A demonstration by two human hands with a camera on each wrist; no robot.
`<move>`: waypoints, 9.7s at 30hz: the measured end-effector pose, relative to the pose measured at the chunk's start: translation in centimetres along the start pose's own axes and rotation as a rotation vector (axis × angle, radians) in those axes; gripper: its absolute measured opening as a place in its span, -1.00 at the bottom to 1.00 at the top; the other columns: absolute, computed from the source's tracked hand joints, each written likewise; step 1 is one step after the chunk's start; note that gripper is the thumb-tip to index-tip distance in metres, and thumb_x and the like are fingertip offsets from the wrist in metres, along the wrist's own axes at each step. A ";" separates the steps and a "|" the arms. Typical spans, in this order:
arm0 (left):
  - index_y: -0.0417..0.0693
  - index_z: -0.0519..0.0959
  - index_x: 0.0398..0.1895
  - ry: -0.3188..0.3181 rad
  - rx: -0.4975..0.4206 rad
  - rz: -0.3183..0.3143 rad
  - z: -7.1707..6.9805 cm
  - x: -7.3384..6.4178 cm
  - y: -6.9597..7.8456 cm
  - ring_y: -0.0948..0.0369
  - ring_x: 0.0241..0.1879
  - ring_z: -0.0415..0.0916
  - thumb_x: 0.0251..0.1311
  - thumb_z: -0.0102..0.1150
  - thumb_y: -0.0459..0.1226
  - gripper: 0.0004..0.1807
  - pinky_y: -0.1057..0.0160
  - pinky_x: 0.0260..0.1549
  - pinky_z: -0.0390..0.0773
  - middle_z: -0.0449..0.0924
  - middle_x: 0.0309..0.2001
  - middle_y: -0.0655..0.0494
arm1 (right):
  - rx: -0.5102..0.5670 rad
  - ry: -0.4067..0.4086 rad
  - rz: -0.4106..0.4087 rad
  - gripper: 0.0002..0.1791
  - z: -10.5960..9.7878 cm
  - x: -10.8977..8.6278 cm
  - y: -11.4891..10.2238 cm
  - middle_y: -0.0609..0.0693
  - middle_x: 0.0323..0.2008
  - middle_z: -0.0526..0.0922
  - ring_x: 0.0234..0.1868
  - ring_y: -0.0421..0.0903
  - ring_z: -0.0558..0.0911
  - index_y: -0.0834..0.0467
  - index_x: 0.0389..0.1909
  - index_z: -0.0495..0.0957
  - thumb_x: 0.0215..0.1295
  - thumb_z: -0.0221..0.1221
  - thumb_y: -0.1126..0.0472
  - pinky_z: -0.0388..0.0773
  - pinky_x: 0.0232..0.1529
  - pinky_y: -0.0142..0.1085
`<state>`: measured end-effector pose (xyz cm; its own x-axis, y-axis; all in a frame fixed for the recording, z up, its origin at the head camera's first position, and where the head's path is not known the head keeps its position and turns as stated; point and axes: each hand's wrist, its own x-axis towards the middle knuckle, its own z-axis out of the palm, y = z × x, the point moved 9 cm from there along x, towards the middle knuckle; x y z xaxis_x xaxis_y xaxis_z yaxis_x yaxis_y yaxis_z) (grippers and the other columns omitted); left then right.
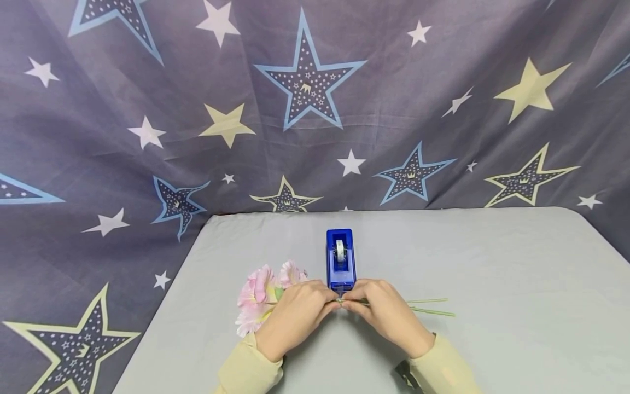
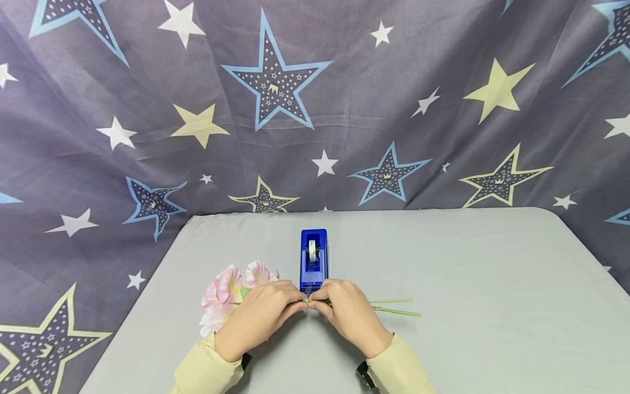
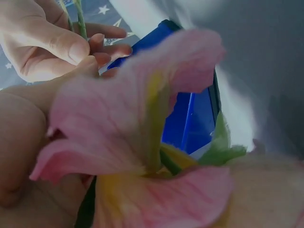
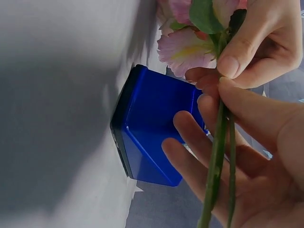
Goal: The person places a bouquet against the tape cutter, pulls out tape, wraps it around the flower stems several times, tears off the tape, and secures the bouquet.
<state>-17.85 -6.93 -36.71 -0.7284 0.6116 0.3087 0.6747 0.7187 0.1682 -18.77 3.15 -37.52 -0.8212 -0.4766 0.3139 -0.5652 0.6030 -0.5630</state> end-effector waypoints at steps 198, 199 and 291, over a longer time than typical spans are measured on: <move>0.12 0.76 -0.33 0.222 0.131 0.156 -2.3 -0.3 2.5 0.35 -0.45 0.54 0.13 0.41 -0.23 -0.95 0.36 -0.38 0.52 0.71 -0.42 0.37 | 0.024 0.020 0.316 -0.64 -1.0 0.8 2.2 -0.27 -0.83 0.53 -0.76 -0.33 0.42 -0.03 -0.76 0.65 0.24 0.34 0.07 0.32 -0.65 -0.40; 0.12 0.76 -0.33 0.221 0.134 0.157 -2.3 -0.3 2.5 0.35 -0.46 0.53 0.13 0.41 -0.23 -0.95 0.36 -0.39 0.51 0.71 -0.42 0.37 | 0.020 0.018 0.319 -0.64 -1.0 0.8 2.2 -0.27 -0.84 0.52 -0.76 -0.33 0.42 -0.03 -0.76 0.65 0.24 0.34 0.06 0.32 -0.64 -0.39; 0.07 0.77 -0.24 0.449 0.001 -0.009 -6.9 -1.1 -1.0 0.36 -0.45 0.62 0.20 0.36 -0.19 -0.89 0.33 -0.46 0.59 0.74 -0.39 0.27 | 0.091 0.191 0.058 -0.80 -1.8 1.5 -1.0 -0.09 -0.35 0.77 -0.46 -0.31 0.65 0.13 -0.19 0.74 0.27 0.33 0.11 0.61 -0.38 -0.43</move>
<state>-16.86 -10.63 -30.75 -0.6103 0.4008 0.6833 0.6683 0.7237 0.1724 -19.52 2.96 -35.12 -0.8572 -0.3078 0.4129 -0.5140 0.5614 -0.6486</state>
